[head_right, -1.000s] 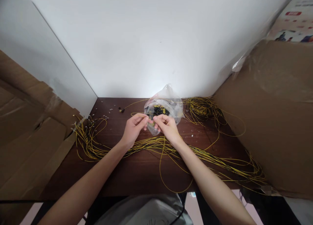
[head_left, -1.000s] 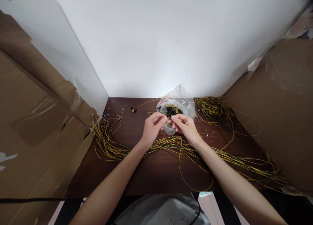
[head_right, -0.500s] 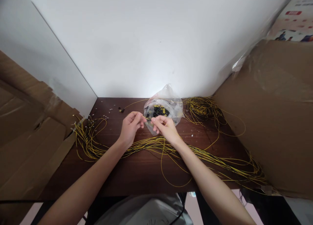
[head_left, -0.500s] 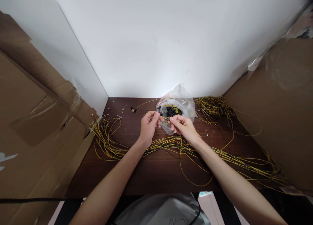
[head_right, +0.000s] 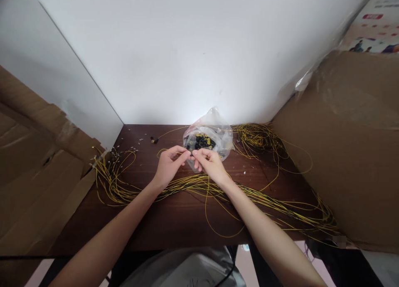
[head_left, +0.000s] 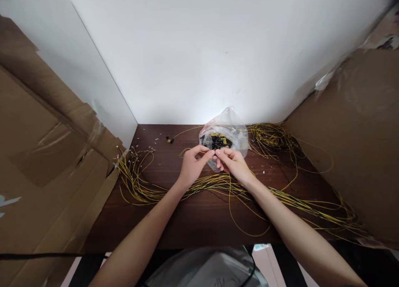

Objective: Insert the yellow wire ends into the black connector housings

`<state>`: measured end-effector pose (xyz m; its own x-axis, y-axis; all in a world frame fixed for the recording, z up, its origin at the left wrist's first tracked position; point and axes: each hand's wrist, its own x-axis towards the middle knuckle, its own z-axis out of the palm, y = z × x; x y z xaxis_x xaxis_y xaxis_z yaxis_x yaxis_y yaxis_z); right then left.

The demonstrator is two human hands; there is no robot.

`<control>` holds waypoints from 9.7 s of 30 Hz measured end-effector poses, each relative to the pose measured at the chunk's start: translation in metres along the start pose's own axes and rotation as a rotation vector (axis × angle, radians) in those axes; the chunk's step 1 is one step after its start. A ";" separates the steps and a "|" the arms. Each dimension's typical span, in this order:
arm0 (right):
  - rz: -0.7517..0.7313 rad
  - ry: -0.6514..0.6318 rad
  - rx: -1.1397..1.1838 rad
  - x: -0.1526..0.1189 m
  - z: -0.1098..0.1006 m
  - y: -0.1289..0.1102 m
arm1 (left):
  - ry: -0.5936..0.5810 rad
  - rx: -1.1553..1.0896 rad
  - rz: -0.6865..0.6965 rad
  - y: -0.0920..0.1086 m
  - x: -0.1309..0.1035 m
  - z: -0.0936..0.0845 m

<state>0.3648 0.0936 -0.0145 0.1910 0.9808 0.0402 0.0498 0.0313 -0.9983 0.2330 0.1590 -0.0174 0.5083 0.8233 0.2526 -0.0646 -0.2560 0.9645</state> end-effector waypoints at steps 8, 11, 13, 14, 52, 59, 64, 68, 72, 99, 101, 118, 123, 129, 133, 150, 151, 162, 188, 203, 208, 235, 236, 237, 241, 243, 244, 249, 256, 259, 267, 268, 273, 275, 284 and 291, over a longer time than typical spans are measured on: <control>0.047 -0.016 0.047 0.000 0.000 0.000 | 0.057 0.016 0.019 0.000 0.002 -0.002; 0.066 -0.009 0.058 0.000 0.000 -0.001 | 0.118 -0.085 -0.043 0.002 0.003 -0.001; 0.081 -0.001 0.061 0.000 0.001 -0.002 | 0.155 -0.152 -0.088 0.002 0.004 -0.001; 0.087 0.001 0.063 0.000 0.001 -0.003 | 0.170 -0.185 -0.109 0.001 0.005 -0.002; 0.051 0.043 0.012 0.000 0.000 -0.004 | 0.080 -0.136 -0.092 -0.002 0.000 0.004; -0.024 0.079 -0.002 0.001 0.000 -0.001 | 0.098 -0.081 -0.100 -0.005 0.000 0.004; -0.063 0.122 -0.030 0.000 -0.001 -0.002 | 0.060 -0.006 -0.059 -0.002 -0.001 0.004; -0.094 0.136 -0.048 -0.001 -0.001 -0.003 | 0.021 0.042 -0.036 -0.001 -0.003 0.005; -0.090 0.179 -0.021 -0.001 -0.003 -0.002 | -0.003 0.072 -0.035 -0.001 -0.004 0.005; -0.087 0.300 0.242 0.005 -0.007 0.001 | -0.028 -0.091 -0.148 -0.004 -0.002 0.007; -0.109 0.352 0.282 0.005 -0.008 0.000 | -0.055 -0.136 -0.165 -0.005 -0.002 0.007; -0.100 0.350 0.302 0.006 -0.006 0.005 | -0.178 -0.219 -0.237 -0.009 -0.004 0.008; -0.042 0.279 0.336 0.005 -0.002 0.001 | -0.131 -0.234 -0.223 -0.010 -0.002 0.007; 0.194 0.161 0.270 0.005 -0.009 -0.004 | -0.034 -0.279 -0.216 -0.013 0.001 0.007; 0.140 0.207 -0.016 0.005 -0.016 -0.001 | -0.012 -0.316 -0.212 -0.014 0.001 0.007; 0.000 0.045 0.138 0.004 -0.006 -0.001 | -0.206 -0.104 -0.164 -0.008 -0.003 0.007; -0.015 0.062 0.137 0.004 -0.006 0.000 | -0.216 -0.094 -0.166 -0.008 -0.003 0.007; -0.145 0.386 0.211 0.009 -0.017 0.002 | -0.239 -0.103 -0.231 -0.003 -0.004 0.005; -0.115 0.239 0.198 0.007 -0.012 0.000 | -0.222 -0.199 -0.291 0.006 -0.002 0.001; -0.108 0.103 0.131 0.005 -0.013 0.002 | -0.515 -0.088 -0.335 0.014 0.002 -0.023; -0.077 0.092 0.181 0.005 -0.011 0.002 | -0.766 0.013 -0.285 0.014 0.002 -0.035; 0.091 0.090 0.179 0.005 -0.008 0.002 | -0.880 0.440 -0.043 0.009 0.002 -0.030; 0.096 0.082 0.177 0.005 -0.007 0.002 | -0.877 0.439 -0.043 0.009 0.002 -0.030; 0.102 0.073 0.177 0.005 -0.007 0.001 | -0.875 0.437 -0.044 0.009 0.001 -0.030; 0.128 0.051 0.200 0.004 -0.007 0.000 | -0.875 0.426 -0.054 0.008 0.001 -0.029; 0.129 0.054 0.228 0.004 -0.007 -0.001 | -0.879 0.424 -0.051 0.008 0.001 -0.029; 0.125 0.061 0.246 0.004 -0.008 -0.002 | -0.880 0.421 -0.051 0.008 0.001 -0.030; 0.084 0.121 0.316 0.006 -0.010 0.001 | -0.891 0.379 -0.102 0.011 0.003 -0.031; -0.003 0.170 0.303 0.007 -0.015 0.006 | -0.580 0.096 -0.280 0.013 0.002 -0.025; -0.023 0.172 0.292 0.007 -0.015 0.005 | -0.393 -0.026 -0.371 0.010 0.002 -0.021; -0.021 0.098 0.283 0.006 -0.011 0.004 | -0.429 -0.131 -0.395 0.011 0.000 -0.014; -0.017 0.092 0.287 0.005 -0.011 0.004 | -0.435 -0.132 -0.401 0.012 0.000 -0.013; -0.020 0.102 0.296 0.005 -0.011 0.003 | -0.419 -0.137 -0.430 0.012 -0.001 -0.011; -0.018 0.113 0.312 0.005 -0.012 0.003 | -0.422 -0.137 -0.423 0.011 0.000 -0.011; 0.017 0.189 0.388 0.007 -0.014 0.000 | -0.442 -0.119 -0.407 0.010 -0.001 -0.011; -0.021 0.348 0.414 0.008 -0.016 -0.001 | -0.430 -0.113 -0.418 0.008 -0.001 -0.010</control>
<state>0.3820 0.0988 -0.0129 0.5108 0.8597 0.0018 -0.3202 0.1923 -0.9276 0.2233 0.1618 -0.0089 0.8097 0.5583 -0.1806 0.1367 0.1198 0.9833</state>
